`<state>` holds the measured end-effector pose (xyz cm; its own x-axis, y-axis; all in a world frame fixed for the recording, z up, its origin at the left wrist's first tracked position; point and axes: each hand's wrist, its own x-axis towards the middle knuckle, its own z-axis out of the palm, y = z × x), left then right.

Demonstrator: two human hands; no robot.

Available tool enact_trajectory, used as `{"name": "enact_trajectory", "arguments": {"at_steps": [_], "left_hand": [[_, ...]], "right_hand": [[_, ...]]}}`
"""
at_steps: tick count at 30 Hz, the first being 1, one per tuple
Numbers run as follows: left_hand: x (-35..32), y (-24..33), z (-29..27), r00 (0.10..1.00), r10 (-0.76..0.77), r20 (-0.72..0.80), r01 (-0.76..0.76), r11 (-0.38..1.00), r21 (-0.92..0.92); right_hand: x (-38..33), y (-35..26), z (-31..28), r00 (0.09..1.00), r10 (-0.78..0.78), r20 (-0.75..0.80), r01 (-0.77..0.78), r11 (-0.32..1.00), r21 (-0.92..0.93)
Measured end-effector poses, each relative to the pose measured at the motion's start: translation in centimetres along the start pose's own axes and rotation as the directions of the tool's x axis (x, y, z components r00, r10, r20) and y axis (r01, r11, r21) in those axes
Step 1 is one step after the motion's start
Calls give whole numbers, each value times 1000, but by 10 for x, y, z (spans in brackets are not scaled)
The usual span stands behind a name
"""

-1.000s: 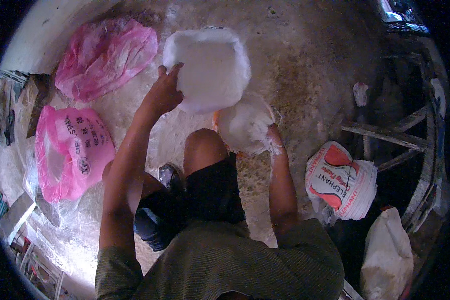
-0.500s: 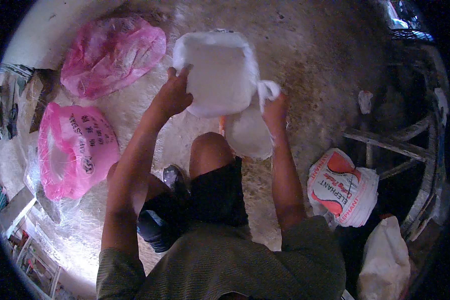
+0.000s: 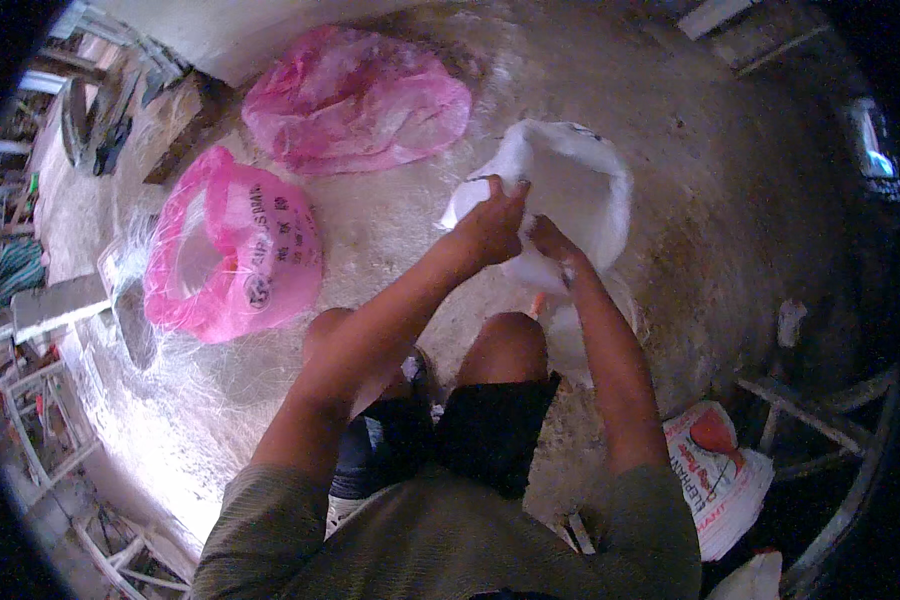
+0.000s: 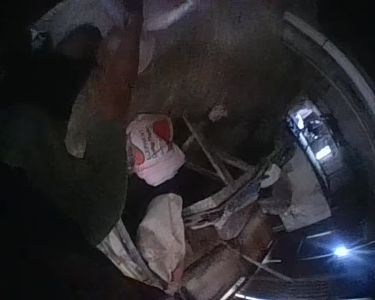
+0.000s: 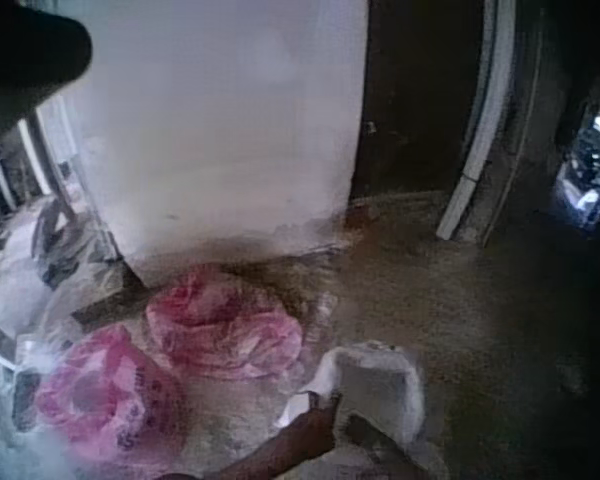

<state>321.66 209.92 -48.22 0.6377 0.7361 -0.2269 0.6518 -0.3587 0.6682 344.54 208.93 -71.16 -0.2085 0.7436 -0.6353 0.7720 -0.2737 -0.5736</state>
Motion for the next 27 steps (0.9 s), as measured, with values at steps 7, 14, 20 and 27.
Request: {"name": "enact_trajectory", "arguments": {"at_steps": [7,14,20,27], "left_hand": [[3,-20,-3,988,-134,81,143,983,-116],[1,-28,-1,994,-102,-39,95,984,-148],[-27,15,-29,973,-226,-49,211,955,-208],[-169,94,-40,916,-303,263,398,609,-685]], "right_hand": [[-132,-96,-65,984,178,7,-65,320,945],[-203,3,-47,948,-166,-273,319,547,774],[-246,82,23,890,274,-365,301,250,920],[-299,3,-27,760,550,-346,-601,797,-53]]}}
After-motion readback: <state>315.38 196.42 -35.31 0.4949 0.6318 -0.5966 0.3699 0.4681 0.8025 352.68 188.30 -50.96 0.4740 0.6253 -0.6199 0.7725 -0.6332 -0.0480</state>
